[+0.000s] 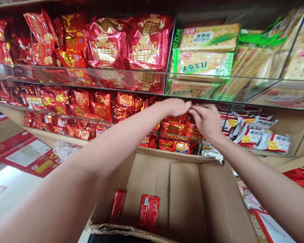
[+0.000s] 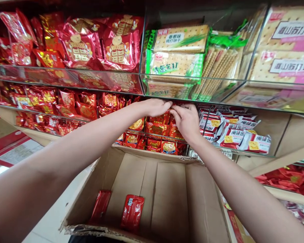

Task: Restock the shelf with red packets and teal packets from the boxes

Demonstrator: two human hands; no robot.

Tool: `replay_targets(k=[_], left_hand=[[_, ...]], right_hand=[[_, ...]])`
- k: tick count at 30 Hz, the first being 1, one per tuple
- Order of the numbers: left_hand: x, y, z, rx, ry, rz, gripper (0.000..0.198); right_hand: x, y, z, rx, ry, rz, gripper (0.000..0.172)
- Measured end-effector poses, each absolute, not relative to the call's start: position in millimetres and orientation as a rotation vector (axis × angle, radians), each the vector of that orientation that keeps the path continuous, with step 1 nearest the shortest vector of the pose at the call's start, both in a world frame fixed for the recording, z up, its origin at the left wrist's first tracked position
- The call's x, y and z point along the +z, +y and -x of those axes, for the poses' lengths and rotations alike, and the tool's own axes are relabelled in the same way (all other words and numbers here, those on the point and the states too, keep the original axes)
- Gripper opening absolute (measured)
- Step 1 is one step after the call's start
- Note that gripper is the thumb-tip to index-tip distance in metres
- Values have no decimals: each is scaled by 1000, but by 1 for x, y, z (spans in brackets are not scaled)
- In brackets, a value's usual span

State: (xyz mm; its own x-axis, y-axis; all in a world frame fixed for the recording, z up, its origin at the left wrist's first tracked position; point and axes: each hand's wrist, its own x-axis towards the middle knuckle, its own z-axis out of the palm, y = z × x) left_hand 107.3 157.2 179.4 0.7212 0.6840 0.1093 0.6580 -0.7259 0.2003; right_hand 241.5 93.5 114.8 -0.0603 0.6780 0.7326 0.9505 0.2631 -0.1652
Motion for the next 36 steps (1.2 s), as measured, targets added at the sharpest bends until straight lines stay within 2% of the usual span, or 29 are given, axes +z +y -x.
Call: replay_targets(k=[4,9,13,16,21,28,36], left_hand=[[179,166,-119,223,1181,-2729,59],[177,144,-108,362,1224,-2667,69],[161,102,-74,645,1099,-2763,49],[145,72,-45,684,1025,-2785,45],[121,27,-3,481,935,-2650,33],[94,-13,39,134,793,-2340,31],[65,-22,58,44,880,-2242,34]], right_hand=[[111,68,-254,-389,-1743,1535,35],[108,51,-262,-373,-1577,1580,40],[108,60,-255,-364,-1563,1553,40],[108,78,-246,-391,-1539,1553,43],[118,112,-225,-450,-1598,1715,44],[135,142,-202,-524,-1758,1961,47],[141,183,-203,-331,-1810,1907,48]])
